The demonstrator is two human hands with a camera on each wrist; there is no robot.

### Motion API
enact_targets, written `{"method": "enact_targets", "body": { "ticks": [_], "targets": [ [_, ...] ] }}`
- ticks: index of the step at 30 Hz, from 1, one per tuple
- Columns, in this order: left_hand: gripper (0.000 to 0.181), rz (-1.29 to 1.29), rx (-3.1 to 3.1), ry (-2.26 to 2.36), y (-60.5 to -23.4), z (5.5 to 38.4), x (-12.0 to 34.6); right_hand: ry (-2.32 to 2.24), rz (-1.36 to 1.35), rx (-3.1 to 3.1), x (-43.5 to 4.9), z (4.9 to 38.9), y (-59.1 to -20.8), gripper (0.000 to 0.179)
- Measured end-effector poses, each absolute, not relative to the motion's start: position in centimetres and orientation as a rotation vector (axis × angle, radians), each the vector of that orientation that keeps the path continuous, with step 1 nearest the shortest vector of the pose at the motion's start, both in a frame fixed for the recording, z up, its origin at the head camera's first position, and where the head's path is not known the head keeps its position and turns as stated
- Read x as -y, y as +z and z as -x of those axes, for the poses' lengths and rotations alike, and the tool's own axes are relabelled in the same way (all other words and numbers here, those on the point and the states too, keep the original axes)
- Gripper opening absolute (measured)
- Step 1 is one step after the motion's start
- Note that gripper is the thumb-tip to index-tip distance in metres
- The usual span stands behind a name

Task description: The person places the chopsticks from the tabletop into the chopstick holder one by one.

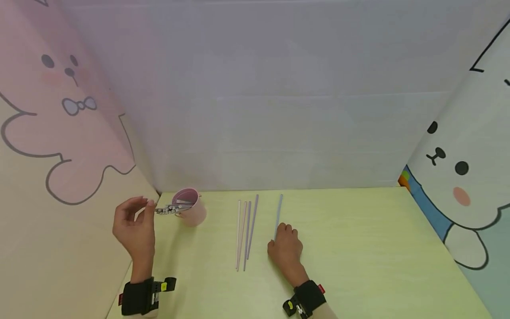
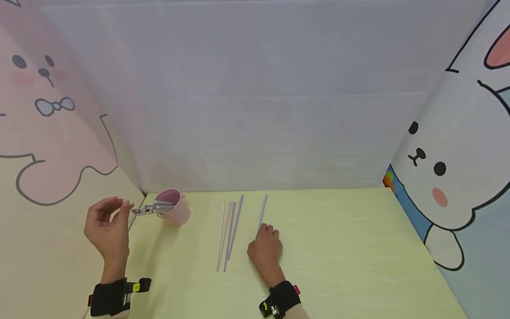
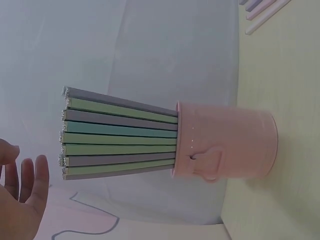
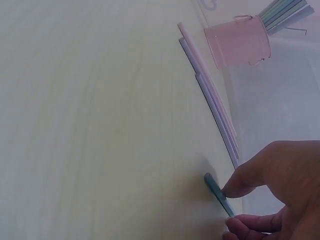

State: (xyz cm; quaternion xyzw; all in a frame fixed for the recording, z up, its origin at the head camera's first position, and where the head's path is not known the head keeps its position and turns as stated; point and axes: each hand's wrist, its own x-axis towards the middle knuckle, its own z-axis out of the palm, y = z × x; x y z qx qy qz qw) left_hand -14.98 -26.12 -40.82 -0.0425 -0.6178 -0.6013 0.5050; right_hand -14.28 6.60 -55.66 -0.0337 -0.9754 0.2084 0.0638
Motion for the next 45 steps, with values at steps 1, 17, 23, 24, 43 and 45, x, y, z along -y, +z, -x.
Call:
{"method": "enact_targets", "body": {
  "ticks": [1, 17, 23, 24, 43, 45],
  "targets": [
    [0.028, 0.112, 1.474, -1.474, -40.8, 14.9, 26.1, 0.639, 0.124, 2.952, -6.8, 14.3, -55.6, 0.031],
    [0.026, 0.168, 1.466, -1.553, -41.5, 13.9, 25.1, 0.616, 0.293, 3.074, -10.1, 14.4, -55.2, 0.028],
    [0.028, 0.241, 1.422, -1.636, -41.7, 13.9, 24.3, 0.62, 0.297, 3.104, -11.2, 14.3, -55.0, 0.025],
    [0.028, 0.254, 1.43, -1.643, -41.4, 13.8, 24.0, 0.624, 0.297, 3.107, -11.4, 14.4, -55.0, 0.025],
    [0.018, 0.459, 1.532, -1.73, -42.9, 13.9, 20.1, 0.668, 0.348, 3.193, -13.3, 14.2, -53.6, 0.016],
    [0.018, 0.469, 1.558, -1.739, -42.8, 13.7, 19.6, 0.667, 0.343, 3.193, -13.6, 14.1, -53.5, 0.016]
  ]
}}
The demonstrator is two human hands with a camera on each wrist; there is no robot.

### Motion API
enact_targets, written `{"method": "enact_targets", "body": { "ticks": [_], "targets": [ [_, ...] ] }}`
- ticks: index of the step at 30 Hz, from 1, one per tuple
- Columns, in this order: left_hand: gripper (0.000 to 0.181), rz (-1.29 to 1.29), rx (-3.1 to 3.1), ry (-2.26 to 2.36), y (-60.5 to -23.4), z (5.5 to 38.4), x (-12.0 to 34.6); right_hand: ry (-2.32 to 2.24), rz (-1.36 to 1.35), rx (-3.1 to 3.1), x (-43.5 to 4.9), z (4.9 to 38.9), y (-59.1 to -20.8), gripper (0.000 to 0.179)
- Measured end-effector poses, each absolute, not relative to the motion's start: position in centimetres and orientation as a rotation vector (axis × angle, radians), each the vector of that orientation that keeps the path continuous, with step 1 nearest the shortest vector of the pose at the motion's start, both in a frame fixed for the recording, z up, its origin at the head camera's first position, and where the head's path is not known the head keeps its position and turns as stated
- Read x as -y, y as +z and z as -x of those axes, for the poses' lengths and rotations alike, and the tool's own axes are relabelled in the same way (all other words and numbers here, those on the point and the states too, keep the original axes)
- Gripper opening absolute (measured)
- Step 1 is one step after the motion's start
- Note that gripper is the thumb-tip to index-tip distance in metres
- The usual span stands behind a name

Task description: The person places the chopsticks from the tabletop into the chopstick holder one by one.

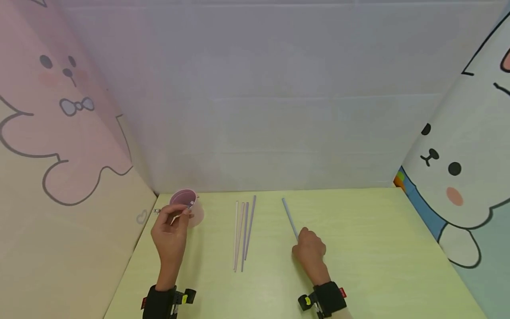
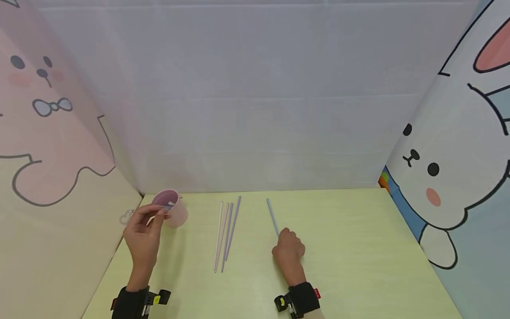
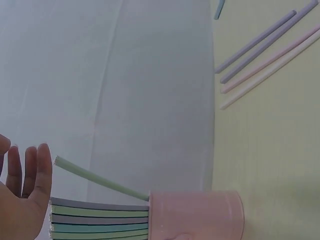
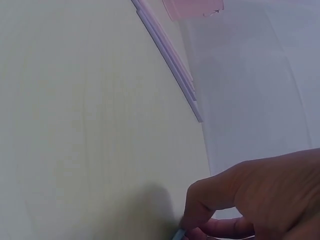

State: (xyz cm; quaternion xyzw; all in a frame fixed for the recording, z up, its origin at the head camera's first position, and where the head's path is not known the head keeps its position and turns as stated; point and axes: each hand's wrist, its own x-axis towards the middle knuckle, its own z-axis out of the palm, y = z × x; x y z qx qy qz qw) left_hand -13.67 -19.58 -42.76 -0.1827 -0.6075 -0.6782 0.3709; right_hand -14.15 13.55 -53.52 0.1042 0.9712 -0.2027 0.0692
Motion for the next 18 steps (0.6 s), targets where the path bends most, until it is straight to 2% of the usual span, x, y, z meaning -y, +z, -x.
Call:
{"method": "enact_targets", "body": {
  "ticks": [6, 18],
  "targets": [
    [0.019, 0.506, 1.629, -1.754, -42.9, 12.9, 17.9, -0.644, -0.293, -2.913, -13.9, 13.9, -53.2, 0.015],
    [0.018, 0.485, 1.747, -1.785, -47.3, 13.5, 15.9, -0.797, -0.254, -3.011, -13.4, 12.8, -52.5, 0.023]
  ]
}}
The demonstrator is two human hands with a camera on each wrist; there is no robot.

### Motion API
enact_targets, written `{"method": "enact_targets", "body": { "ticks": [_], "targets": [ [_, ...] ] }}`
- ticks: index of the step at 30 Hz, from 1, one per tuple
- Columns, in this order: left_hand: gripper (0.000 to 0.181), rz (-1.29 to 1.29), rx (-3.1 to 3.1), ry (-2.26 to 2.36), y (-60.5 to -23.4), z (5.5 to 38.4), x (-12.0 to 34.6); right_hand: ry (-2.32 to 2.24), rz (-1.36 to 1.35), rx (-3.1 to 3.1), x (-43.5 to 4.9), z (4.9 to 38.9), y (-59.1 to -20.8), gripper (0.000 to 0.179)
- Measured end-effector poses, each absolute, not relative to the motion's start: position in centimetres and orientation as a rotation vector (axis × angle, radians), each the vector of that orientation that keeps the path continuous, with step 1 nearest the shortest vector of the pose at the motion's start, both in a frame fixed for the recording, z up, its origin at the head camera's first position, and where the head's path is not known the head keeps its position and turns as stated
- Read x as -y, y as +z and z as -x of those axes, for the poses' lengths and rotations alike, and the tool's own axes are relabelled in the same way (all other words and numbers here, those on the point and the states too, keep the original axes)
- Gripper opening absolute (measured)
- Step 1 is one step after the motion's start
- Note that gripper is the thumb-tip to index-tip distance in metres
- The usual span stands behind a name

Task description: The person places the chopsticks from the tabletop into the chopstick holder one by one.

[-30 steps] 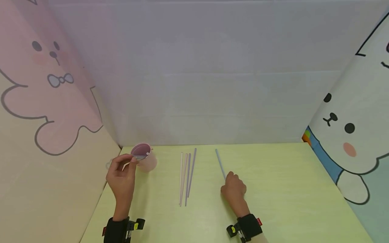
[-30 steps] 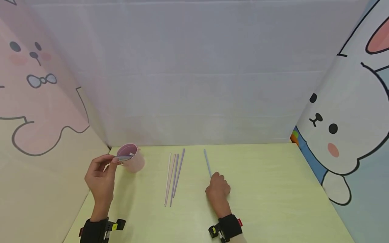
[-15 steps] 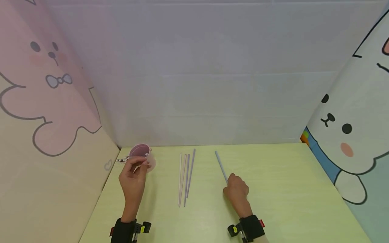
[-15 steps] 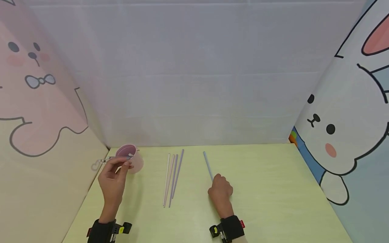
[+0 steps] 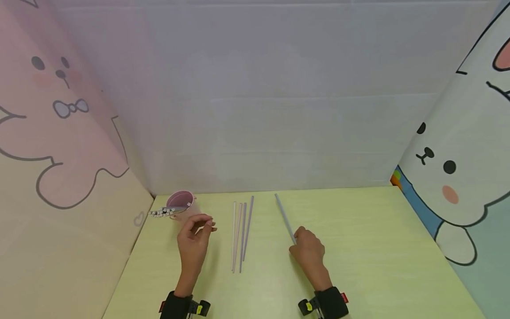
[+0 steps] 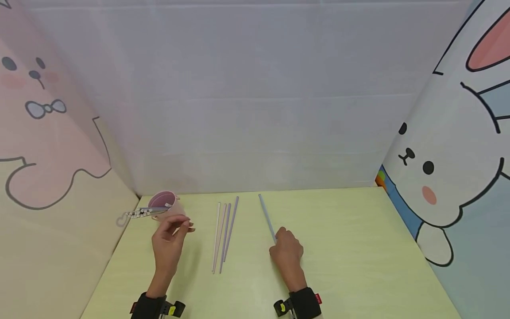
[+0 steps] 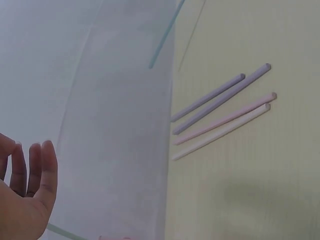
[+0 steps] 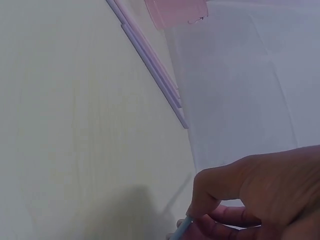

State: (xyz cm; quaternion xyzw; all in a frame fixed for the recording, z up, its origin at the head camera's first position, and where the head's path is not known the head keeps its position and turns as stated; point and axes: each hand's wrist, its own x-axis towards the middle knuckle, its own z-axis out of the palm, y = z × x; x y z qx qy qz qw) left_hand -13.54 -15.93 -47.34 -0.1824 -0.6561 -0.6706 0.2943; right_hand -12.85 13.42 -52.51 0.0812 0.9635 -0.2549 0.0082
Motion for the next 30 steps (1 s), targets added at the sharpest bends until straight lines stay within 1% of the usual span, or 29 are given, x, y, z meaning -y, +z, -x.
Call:
{"method": "enact_targets", "body": {
  "ticks": [11, 19, 24, 27, 30],
  "targets": [
    [0.02, 0.456, 1.863, -1.9, -48.7, 13.5, 14.3, -1.019, -0.157, -3.083, -12.5, 12.2, -51.1, 0.023],
    [0.021, 0.391, 1.982, -2.016, -47.6, 12.8, 13.0, -1.104, -0.038, -3.055, -11.7, 11.8, -50.1, 0.025],
    [0.022, 0.337, 2.018, -2.05, -47.3, 12.5, 12.5, -1.139, 0.115, -3.036, -11.1, 11.4, -49.6, 0.026],
    [0.023, 0.346, 2.007, -2.064, -48.3, 12.9, 12.6, -1.156, 0.256, -3.038, -10.7, 11.3, -49.5, 0.027],
    [0.023, 0.357, 1.996, -2.069, -48.6, 13.1, 12.5, -1.142, 0.399, -3.04, -10.2, 11.2, -49.3, 0.027]
  ]
}}
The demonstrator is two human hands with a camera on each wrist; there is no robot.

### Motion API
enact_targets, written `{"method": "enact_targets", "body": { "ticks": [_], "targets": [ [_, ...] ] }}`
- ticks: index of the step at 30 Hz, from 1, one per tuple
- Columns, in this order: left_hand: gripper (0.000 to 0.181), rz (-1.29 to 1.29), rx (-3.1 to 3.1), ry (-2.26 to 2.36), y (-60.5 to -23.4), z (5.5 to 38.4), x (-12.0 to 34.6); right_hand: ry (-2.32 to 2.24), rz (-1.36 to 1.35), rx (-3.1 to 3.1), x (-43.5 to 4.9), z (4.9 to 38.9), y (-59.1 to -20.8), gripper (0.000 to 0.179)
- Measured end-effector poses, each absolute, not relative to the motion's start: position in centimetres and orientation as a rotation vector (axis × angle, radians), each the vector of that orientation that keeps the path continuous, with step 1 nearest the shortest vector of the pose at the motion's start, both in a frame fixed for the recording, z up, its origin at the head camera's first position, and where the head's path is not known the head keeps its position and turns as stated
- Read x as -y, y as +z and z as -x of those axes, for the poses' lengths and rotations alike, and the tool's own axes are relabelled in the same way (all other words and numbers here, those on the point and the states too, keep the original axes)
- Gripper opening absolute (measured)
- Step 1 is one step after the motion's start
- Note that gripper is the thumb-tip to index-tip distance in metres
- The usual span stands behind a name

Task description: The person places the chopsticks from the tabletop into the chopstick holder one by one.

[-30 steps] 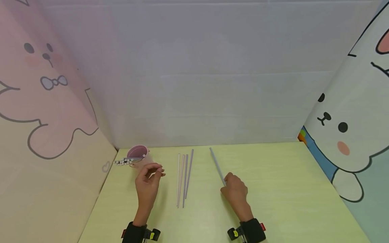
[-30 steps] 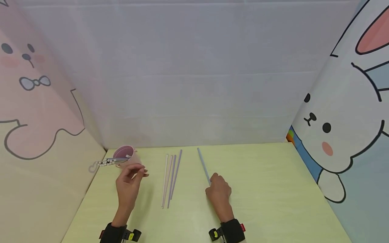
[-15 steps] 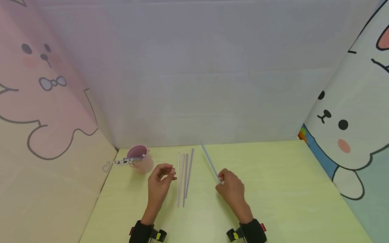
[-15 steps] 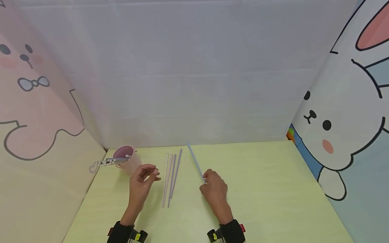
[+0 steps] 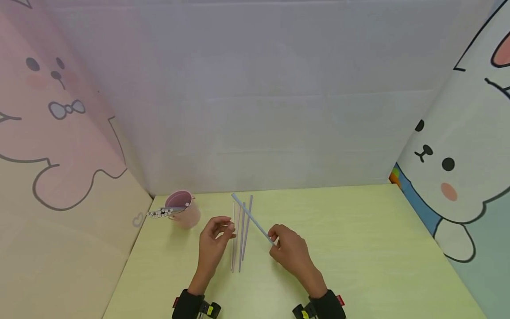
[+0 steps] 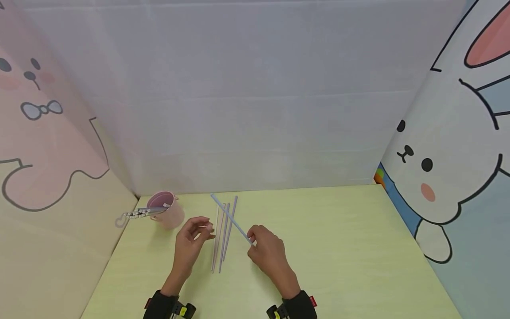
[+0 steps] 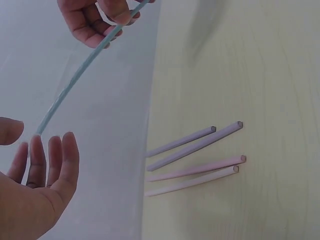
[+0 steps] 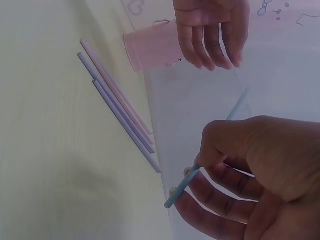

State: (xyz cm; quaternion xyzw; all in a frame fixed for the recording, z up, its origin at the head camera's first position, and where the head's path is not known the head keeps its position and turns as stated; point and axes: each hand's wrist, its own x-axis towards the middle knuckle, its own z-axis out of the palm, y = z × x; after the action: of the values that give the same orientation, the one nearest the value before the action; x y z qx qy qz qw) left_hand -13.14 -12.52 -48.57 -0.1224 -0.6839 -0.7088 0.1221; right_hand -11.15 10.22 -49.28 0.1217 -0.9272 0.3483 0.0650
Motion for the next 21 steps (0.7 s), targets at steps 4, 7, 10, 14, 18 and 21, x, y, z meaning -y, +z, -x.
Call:
{"method": "enact_targets", "body": {
  "ticks": [4, 7, 10, 14, 18, 21],
  "targets": [
    [0.025, 0.368, 1.998, -2.063, -47.9, 12.9, 12.4, 1.028, -0.504, 2.787, -9.6, 10.9, -49.1, 0.027],
    [0.027, 0.379, 1.974, -2.089, -48.3, 13.1, 12.6, 1.014, -0.559, 2.782, -9.3, 10.8, -49.0, 0.027],
    [0.03, 0.38, 1.936, -2.131, -48.9, 13.3, 12.8, 0.999, -0.592, 2.779, -9.0, 10.8, -49.0, 0.027],
    [0.032, 0.384, 1.918, -2.137, -49.2, 13.4, 12.9, 0.989, -0.623, 2.771, -8.6, 10.8, -48.9, 0.027],
    [0.031, 0.408, 1.897, -2.114, -48.9, 13.3, 13.1, 0.997, -0.667, 2.762, -8.2, 10.8, -48.8, 0.027],
    [0.028, 0.443, 1.852, -2.118, -48.4, 13.1, 13.2, 0.999, -0.688, 2.748, -7.9, 10.8, -48.9, 0.027]
  ]
}}
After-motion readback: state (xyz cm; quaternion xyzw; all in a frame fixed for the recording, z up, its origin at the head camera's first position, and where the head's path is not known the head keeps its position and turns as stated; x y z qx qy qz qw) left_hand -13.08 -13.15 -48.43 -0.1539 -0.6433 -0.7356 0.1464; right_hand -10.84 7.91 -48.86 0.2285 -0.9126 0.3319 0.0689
